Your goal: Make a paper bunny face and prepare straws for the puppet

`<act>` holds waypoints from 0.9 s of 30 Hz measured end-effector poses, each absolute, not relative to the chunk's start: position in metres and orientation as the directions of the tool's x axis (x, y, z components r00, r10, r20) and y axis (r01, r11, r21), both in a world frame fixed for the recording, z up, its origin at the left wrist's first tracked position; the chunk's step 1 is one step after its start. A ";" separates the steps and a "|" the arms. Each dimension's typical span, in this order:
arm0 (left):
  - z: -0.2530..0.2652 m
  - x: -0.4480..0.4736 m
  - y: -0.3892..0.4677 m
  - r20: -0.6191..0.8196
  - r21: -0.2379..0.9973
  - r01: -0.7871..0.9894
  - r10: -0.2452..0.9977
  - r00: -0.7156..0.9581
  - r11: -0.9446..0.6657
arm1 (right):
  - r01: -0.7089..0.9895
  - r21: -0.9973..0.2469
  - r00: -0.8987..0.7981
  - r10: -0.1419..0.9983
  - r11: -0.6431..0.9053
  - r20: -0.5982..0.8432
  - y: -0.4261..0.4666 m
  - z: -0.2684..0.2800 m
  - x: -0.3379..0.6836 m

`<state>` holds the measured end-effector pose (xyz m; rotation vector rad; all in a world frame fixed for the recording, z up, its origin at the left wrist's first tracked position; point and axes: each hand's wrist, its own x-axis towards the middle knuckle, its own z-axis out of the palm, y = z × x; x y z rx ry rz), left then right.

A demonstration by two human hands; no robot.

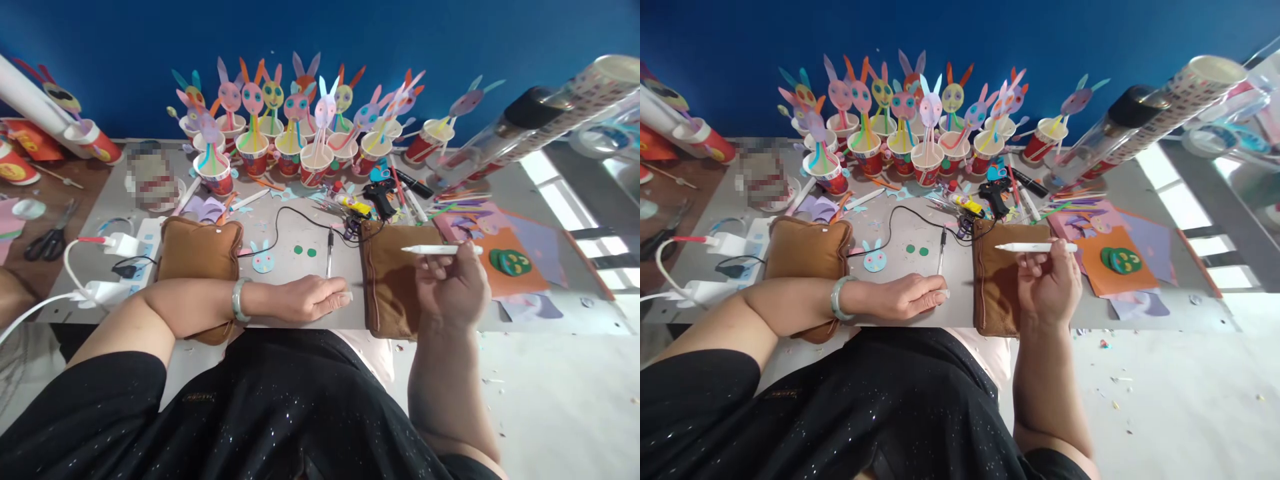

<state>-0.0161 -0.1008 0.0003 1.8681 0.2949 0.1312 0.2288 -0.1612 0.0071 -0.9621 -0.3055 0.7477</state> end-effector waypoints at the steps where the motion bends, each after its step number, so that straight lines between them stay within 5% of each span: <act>1: 0.000 -0.016 -0.101 -0.054 0.935 0.138 0.251 0.966 -0.327 | -0.448 -0.825 0.702 0.707 0.344 -0.087 -0.161 0.005 0.229; 5: -0.001 -0.016 -0.103 -0.082 0.914 0.157 0.210 0.974 -0.373 | -0.437 -0.827 0.697 0.715 0.355 -0.061 -0.163 -0.002 0.233; 12: -0.006 -0.016 -0.098 -0.077 0.942 0.187 0.360 0.930 -0.279 | -0.259 -0.923 0.671 0.740 0.284 0.039 -0.172 -0.004 0.216; 21: -0.005 -0.014 -0.094 -0.100 0.935 0.216 0.378 0.920 -0.281 | -0.055 -0.976 0.584 0.800 0.210 0.139 -0.183 0.000 0.191; 27: -0.003 -0.015 -0.094 -0.108 0.941 0.216 0.376 0.920 -0.259 | -0.056 -0.988 0.543 0.835 0.146 0.093 -0.184 -0.003 0.186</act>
